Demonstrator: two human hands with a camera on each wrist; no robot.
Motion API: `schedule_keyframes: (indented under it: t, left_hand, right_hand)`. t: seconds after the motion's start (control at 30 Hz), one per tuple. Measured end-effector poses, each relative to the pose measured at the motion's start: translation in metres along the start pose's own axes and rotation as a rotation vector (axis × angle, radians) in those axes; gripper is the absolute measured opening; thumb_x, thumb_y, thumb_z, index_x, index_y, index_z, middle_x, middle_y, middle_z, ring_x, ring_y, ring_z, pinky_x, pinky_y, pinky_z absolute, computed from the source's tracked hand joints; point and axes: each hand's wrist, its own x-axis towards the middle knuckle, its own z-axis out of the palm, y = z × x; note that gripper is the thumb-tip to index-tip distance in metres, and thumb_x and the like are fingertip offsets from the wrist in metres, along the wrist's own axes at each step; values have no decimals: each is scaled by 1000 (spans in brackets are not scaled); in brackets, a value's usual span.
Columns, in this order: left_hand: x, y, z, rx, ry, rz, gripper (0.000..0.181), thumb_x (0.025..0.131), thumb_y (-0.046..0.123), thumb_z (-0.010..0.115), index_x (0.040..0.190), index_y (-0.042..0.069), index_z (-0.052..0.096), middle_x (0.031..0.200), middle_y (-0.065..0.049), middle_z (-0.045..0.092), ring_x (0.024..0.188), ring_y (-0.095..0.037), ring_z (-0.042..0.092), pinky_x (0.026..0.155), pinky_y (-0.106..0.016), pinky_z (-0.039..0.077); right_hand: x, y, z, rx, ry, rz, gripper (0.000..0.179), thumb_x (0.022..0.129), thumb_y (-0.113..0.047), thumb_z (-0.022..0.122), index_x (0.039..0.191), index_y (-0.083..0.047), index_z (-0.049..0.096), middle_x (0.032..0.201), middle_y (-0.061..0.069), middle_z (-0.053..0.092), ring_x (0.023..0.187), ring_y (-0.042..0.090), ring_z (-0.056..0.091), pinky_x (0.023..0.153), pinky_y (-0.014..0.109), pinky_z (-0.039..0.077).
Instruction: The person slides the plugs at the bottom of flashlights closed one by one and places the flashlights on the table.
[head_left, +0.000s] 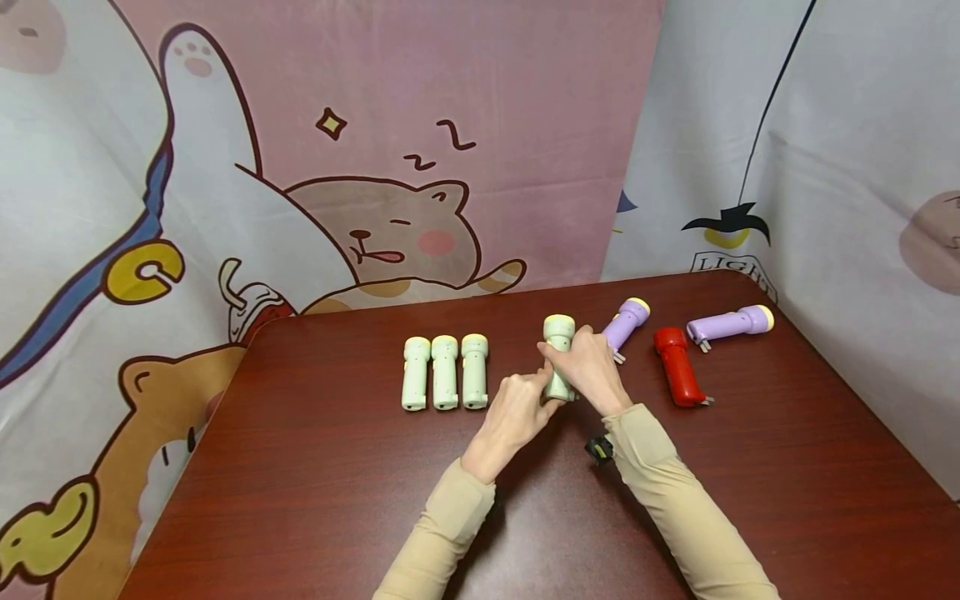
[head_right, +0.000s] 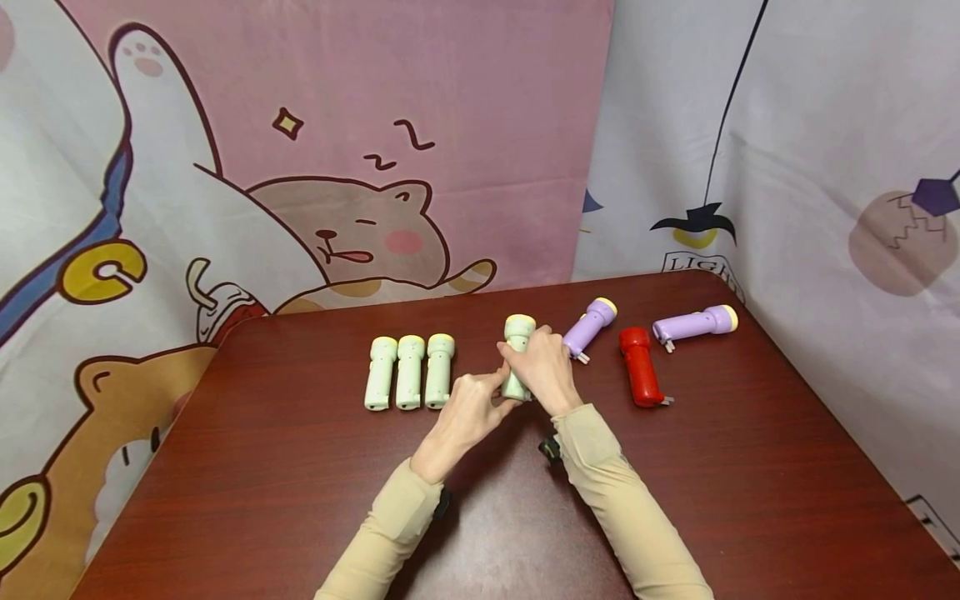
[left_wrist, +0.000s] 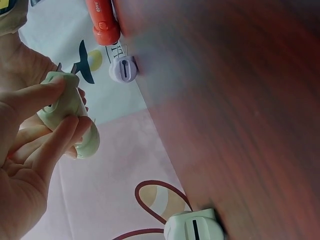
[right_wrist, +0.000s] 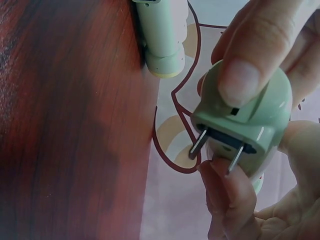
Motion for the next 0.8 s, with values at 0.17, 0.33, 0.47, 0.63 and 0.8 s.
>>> schedule_keyframes:
  t: [0.17, 0.33, 0.47, 0.63, 0.8]
  left_hand:
    - [-1, 0, 0, -8, 0, 9, 40, 78, 20, 77, 111, 2, 65, 88, -6, 74, 63, -18, 69, 58, -26, 53]
    - [-1, -1, 0, -21, -5, 19, 40, 78, 20, 77, 111, 1, 65, 88, -7, 74, 63, -17, 68, 59, -25, 53]
    - [-1, -3, -1, -30, -13, 32, 39, 78, 19, 77, 111, 0, 65, 84, -5, 73, 64, -15, 68, 59, -24, 53]
    - [-1, -4, -2, -27, -20, 38, 39, 79, 19, 77, 111, 0, 65, 82, -3, 73, 65, -14, 68, 59, -23, 53]
    - [-1, -4, -2, -24, -24, 37, 38, 79, 18, 76, 111, 0, 65, 79, -2, 72, 59, -10, 64, 56, -21, 51]
  right_hand:
    - [0, 0, 0, -3, 3, -1, 56, 81, -48, 64, 91, 5, 54, 77, 17, 59, 65, 31, 60, 56, 38, 45]
    - [0, 0, 1, -10, 4, -4, 56, 81, -48, 64, 92, 6, 54, 77, 18, 59, 66, 32, 61, 57, 39, 45]
    - [0, 0, 0, -13, 6, -6, 56, 81, -48, 64, 92, 6, 54, 78, 18, 59, 66, 32, 61, 57, 39, 45]
    - [0, -1, -1, -11, 7, -10, 56, 82, -48, 64, 92, 7, 54, 78, 18, 59, 66, 33, 61, 58, 41, 46]
    - [0, -2, -1, -21, 7, -7, 56, 82, -48, 64, 92, 6, 54, 79, 19, 60, 67, 34, 62, 58, 41, 46]
